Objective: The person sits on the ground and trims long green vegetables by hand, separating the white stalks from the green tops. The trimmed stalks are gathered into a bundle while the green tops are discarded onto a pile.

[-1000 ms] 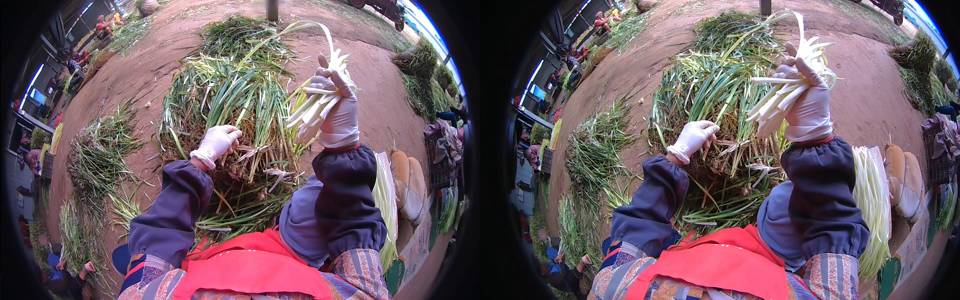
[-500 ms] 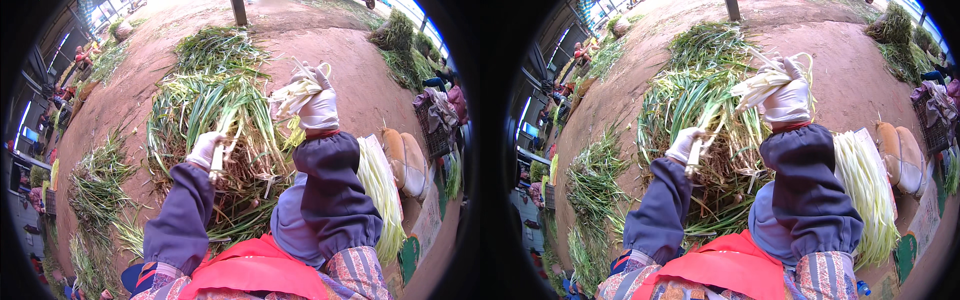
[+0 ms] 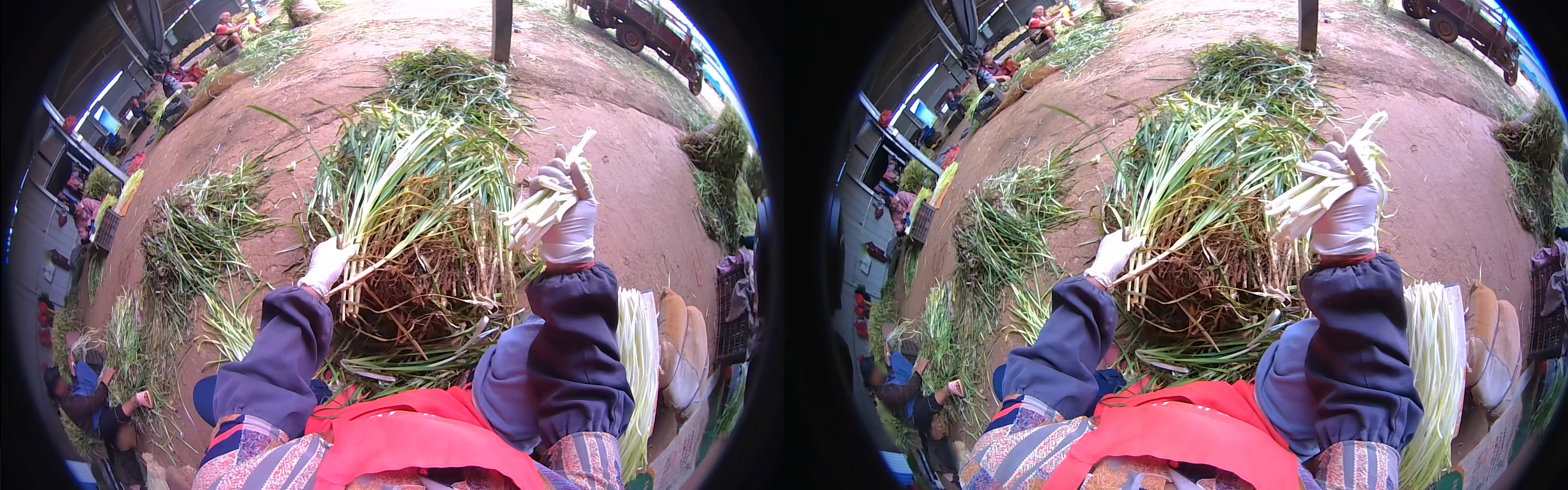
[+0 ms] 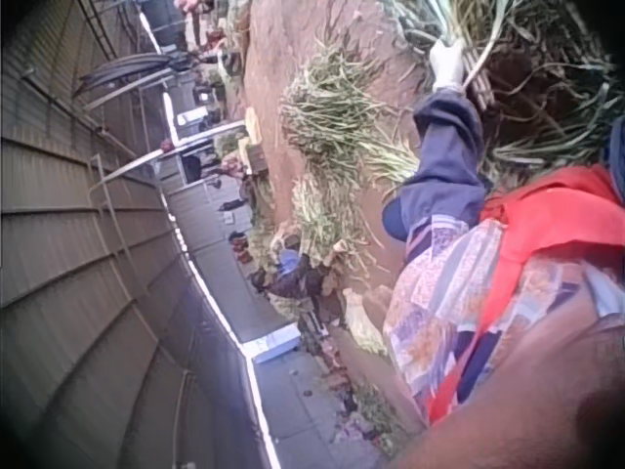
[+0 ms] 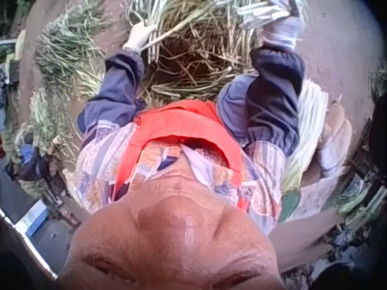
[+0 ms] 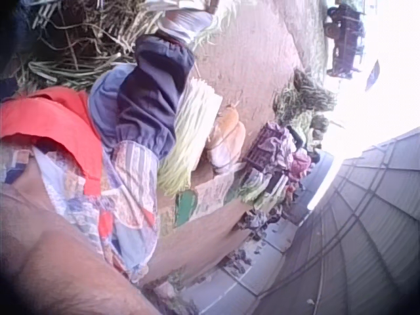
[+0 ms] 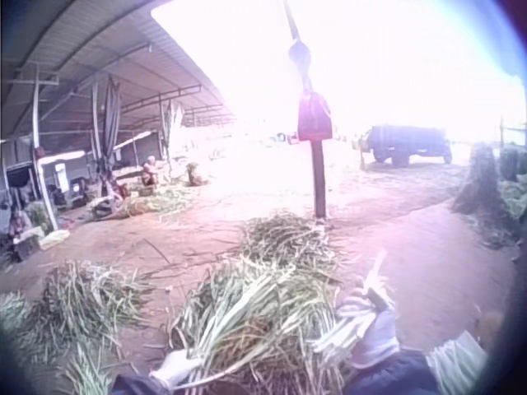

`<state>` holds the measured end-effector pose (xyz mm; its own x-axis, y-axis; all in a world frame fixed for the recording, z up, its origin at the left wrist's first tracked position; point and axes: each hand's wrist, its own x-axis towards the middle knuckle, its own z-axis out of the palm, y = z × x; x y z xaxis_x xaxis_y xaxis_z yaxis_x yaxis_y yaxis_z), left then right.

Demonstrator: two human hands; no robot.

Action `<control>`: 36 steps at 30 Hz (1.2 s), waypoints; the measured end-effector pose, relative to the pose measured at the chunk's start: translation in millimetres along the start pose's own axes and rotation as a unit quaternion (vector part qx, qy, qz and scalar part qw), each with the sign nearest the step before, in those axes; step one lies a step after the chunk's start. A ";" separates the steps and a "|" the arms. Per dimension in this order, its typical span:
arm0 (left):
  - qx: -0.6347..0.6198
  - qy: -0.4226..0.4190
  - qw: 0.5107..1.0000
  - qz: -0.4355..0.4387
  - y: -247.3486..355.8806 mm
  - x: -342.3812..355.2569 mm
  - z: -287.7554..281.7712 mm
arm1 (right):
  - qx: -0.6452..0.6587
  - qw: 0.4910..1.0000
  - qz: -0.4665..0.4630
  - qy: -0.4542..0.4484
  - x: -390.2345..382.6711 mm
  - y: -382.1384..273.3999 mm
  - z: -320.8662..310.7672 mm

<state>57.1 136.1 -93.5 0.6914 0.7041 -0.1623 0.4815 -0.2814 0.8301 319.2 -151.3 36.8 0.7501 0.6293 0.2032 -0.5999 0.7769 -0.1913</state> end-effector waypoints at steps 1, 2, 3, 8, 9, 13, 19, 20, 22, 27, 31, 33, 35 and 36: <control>-0.057 0.040 0.997 -0.020 -6.5 -0.3 2.1 | 0.036 0.998 0.031 -0.031 0.3 3.7 -0.2; 0.014 0.080 0.996 0.025 -10.0 -1.1 2.1 | 0.072 0.996 0.049 -0.030 1.7 7.7 -0.4; 0.035 0.105 0.993 0.032 -10.6 -2.3 2.4 | 0.063 0.995 0.068 -0.042 2.0 12.3 -1.0; -0.265 0.106 0.958 -0.001 14.0 -15.7 -17.8 | 0.012 0.991 0.132 0.014 -5.0 49.3 -1.4; -0.400 0.083 0.913 -0.014 20.2 -22.4 -23.5 | -0.012 0.989 0.143 0.035 -9.5 59.0 -1.0; -0.446 0.063 0.892 -0.022 44.4 -46.7 -19.1 | -0.060 0.975 0.208 0.038 -21.7 107.8 3.8; -0.477 -0.003 0.878 -0.032 52.6 -87.8 9.5 | -0.186 0.935 0.271 0.134 -27.2 166.6 -9.2; -0.455 -0.002 0.890 -0.033 52.1 -93.0 13.5 | -0.220 0.926 0.271 0.145 -27.3 172.5 -14.5; -0.405 0.010 0.914 -0.014 51.1 -100.2 19.5 | -0.268 0.905 0.271 0.190 -28.7 183.8 -26.0; -0.344 -0.092 0.932 -0.068 53.1 -96.9 12.6 | -0.260 0.884 0.337 0.191 -34.4 192.0 -46.2; -0.333 -0.049 0.939 -0.063 66.2 -63.3 -1.0 | -0.380 0.865 0.299 0.135 -42.3 192.7 -45.9; -0.287 -0.065 0.955 0.041 72.3 -50.0 6.2 | -0.408 0.855 0.294 0.125 -45.3 194.1 -41.7; -0.298 -0.045 0.953 0.031 71.1 -43.5 11.1 | -0.396 0.868 0.276 0.116 -44.8 194.2 -36.8; -0.373 -0.029 0.927 0.009 67.5 -43.9 12.4 | -0.406 0.854 0.298 0.129 -40.9 190.3 -34.9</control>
<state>65.9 78.1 -37.0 0.7339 0.6614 -0.1547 -0.0233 0.2521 0.9674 184.1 -30.0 -41.4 0.4782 0.8008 -0.3606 -0.5842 -0.0166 -0.8115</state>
